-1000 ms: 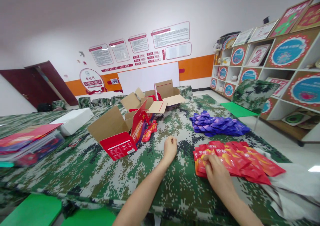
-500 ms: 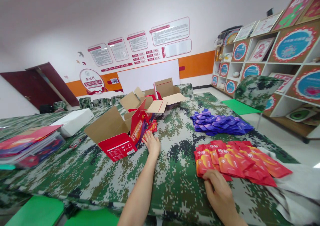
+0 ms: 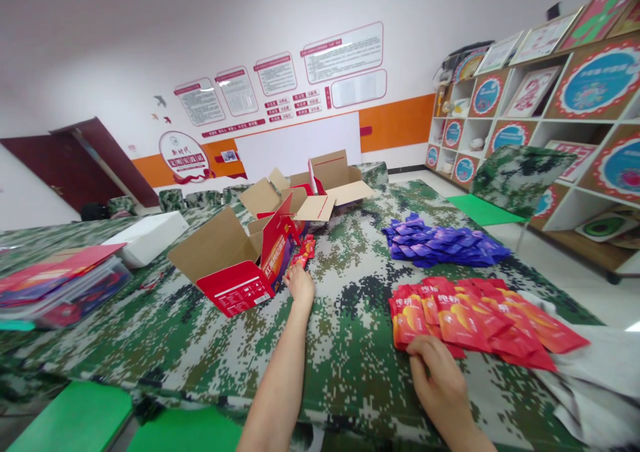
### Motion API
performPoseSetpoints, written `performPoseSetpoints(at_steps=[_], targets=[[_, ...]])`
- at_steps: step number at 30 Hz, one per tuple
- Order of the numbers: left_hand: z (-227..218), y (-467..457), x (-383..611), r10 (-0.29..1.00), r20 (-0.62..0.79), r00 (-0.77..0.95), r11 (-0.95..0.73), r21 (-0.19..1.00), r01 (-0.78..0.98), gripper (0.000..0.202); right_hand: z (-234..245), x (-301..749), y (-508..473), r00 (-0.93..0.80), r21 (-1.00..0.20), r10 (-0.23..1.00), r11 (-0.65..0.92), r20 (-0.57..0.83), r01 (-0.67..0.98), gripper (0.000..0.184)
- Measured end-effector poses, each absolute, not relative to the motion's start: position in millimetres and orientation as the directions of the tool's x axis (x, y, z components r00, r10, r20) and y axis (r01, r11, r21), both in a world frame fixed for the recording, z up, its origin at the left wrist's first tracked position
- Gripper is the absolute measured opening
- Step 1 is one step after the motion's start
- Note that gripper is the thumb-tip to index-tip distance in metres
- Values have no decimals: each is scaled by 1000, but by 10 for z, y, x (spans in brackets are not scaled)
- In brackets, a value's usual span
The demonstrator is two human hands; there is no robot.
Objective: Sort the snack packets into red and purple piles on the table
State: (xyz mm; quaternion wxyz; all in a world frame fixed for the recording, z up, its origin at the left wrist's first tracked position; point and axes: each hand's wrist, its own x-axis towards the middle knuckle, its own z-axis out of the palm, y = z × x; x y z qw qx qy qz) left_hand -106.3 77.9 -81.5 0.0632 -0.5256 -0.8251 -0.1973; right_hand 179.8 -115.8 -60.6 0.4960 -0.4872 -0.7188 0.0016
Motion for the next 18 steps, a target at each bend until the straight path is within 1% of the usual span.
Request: performPoseSetpoints(at_steps=[4,7,14,18], targets=[[-716,714,-966,866,296,-404,362,187,913,33,-597,1796,-1161,-26,-498,708,521,705,693,9],[-671,634,-868,871,315,-376,336,175,925,32,-587,1797,-1160,-17,-506,713,514,701,693,9],[-638,411,-634,893,321,-316,252,227,941,32,-601,1801,-1168,-21,-507,722,505,691,698,10],[-610,346,-496,921,281,-271,175,323,930,31,-612,1797,-1172,-28,-510,725,511,688,692,10]])
